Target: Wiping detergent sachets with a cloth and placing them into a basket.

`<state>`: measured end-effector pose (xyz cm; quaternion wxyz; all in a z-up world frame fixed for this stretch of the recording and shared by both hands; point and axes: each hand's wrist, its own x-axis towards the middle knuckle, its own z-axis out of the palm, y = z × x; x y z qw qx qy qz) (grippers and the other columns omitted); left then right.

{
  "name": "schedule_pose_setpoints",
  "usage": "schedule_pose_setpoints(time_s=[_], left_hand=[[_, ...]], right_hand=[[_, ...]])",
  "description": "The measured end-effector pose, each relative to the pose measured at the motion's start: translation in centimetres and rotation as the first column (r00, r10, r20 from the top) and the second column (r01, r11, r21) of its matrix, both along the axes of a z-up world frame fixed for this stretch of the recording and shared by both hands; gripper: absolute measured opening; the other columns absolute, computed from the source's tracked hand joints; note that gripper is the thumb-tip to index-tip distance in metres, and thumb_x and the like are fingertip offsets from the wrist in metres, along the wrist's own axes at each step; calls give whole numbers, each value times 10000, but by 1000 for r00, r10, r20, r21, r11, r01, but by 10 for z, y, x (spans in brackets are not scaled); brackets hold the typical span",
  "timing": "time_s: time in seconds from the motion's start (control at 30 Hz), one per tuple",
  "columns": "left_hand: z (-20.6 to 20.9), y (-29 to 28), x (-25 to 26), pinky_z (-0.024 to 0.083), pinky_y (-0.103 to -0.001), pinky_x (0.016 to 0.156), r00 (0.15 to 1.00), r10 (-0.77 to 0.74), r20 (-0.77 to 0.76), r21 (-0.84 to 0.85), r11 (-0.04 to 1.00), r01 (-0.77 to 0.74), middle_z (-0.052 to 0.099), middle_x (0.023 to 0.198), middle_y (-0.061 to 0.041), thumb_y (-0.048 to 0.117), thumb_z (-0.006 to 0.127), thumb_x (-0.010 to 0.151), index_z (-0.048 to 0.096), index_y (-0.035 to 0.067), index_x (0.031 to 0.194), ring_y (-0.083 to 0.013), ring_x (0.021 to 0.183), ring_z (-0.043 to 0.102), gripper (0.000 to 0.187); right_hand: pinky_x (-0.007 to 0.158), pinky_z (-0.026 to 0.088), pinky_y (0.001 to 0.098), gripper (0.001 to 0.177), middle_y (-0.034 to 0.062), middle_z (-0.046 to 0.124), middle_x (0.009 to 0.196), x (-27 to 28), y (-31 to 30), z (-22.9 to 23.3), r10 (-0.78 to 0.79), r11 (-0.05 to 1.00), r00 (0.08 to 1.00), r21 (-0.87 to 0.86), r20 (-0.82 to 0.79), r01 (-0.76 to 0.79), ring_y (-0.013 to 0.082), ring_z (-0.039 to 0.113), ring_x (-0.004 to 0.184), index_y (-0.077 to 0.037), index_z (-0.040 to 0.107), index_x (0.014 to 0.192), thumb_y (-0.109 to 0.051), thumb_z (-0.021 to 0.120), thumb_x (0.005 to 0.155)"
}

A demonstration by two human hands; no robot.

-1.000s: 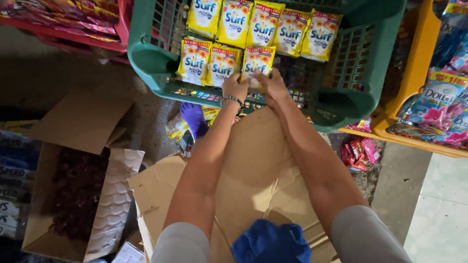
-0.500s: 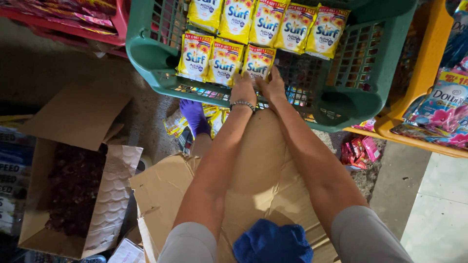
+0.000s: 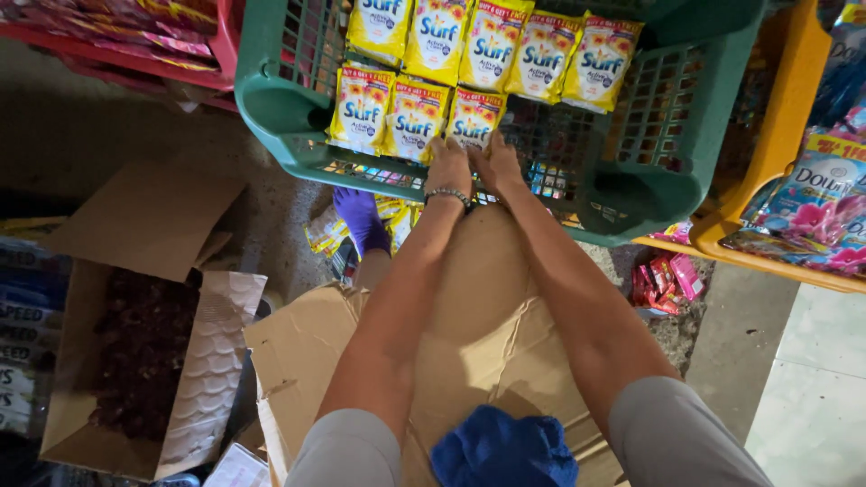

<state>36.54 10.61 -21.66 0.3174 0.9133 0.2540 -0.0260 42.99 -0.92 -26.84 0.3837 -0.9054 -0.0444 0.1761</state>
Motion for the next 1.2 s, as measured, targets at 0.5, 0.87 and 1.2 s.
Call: schedule_pose_setpoints(time_s=[0.5, 0.87, 1.2], left_hand=[[140, 26, -72, 525, -575, 860, 970, -241, 22, -98, 965, 242, 697, 1003, -283, 530, 514, 1003, 716, 11, 977, -467, 977, 662, 558], [250, -45, -281, 282, -716, 1078, 962, -238, -132, 208, 943, 261, 377, 1556, -190, 537, 626, 911, 405, 82, 1510, -427, 1482, 271, 784], [252, -78, -376, 247, -680, 1144, 958, -246, 147, 250, 946, 204, 421, 1517, -255, 505, 641, 934, 547, 38, 1400, -456, 1461, 299, 667]], right_hand=[[808, 519, 580, 381, 191, 679, 1138, -48, -34, 170, 249, 967, 833, -170, 495, -188, 433, 609, 1062, -105, 755, 1085, -319, 842, 782], [1037, 453, 519, 483, 178, 620, 1311, -362, -158, 395, 766, 542, 507, 27, 396, -840, 389, 563, 1220, -39, 672, 1265, -396, 709, 941], [1046, 278, 629, 934, 223, 447, 1496, -431, -188, 422, 775, 632, 598, -208, 205, -747, 494, 355, 1390, -203, 605, 1423, -567, 895, 613]])
